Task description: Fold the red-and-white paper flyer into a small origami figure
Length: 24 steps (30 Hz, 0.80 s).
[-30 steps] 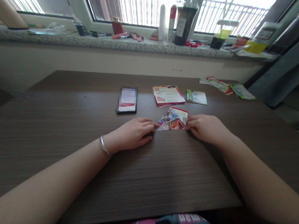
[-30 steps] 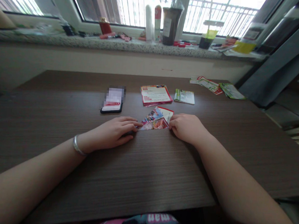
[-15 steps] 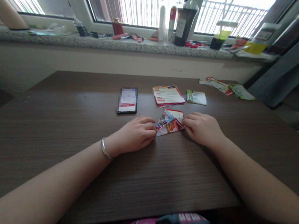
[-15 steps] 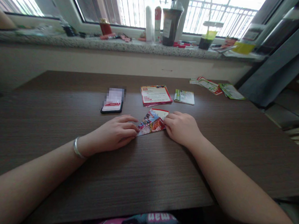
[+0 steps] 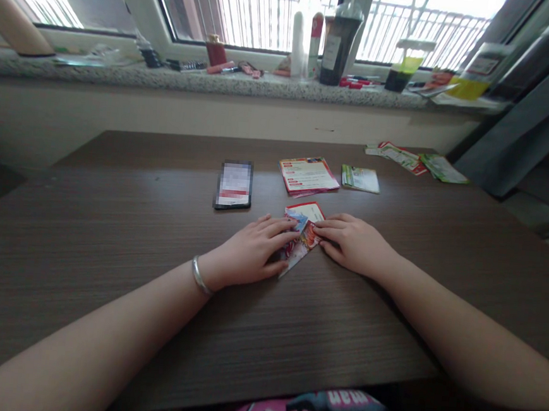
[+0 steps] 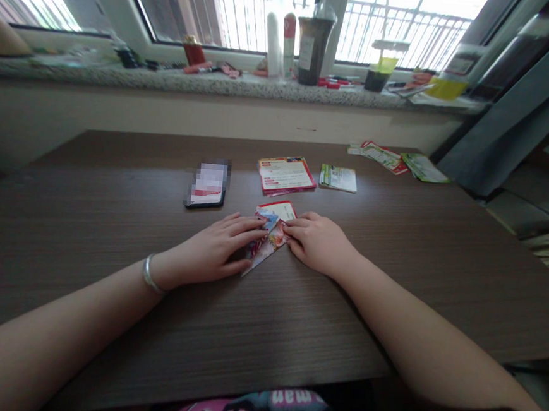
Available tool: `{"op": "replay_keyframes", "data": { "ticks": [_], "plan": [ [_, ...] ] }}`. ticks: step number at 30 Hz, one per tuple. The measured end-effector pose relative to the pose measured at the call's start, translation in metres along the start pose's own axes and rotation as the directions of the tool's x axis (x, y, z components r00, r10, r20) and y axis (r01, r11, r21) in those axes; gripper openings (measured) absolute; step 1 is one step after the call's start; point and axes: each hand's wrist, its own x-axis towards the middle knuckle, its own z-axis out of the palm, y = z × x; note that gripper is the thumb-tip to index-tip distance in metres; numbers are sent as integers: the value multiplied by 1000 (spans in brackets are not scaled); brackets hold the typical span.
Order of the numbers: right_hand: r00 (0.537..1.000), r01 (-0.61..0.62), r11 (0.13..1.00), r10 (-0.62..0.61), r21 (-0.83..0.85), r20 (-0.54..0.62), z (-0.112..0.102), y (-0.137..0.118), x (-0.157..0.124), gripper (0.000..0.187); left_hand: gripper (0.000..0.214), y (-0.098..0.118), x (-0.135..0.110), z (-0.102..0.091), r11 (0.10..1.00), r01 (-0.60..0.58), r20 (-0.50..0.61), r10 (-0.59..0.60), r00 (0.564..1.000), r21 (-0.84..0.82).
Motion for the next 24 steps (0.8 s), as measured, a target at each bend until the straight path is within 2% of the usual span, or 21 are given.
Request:
{"op": "replay_keyframes", "data": {
  "ticks": [2,5,11,17,24],
  "plan": [
    [1000,6,1000,-6,31,-7,2,1,0,35,65,-3,-2,4,997,68,38,-69,997,36],
    [1000,11,997,-10,79,-15,5,2,1,35,67,-6,-4,7,993,101,73,-106,992,59],
    [1000,12,988,-9,152,-23,8,3,3,36,68,-1,-3,1,997,75,77,-77,994,33],
    [1000,5,986,-3,167,-12,12,1,5,44,58,2,-3,1,996,63,49,-65,997,59],
    [994,-95,958,106,270,-28,12,0,4,57,51,2,-2,1,994,52,30,-55,998,91]
  ]
}}
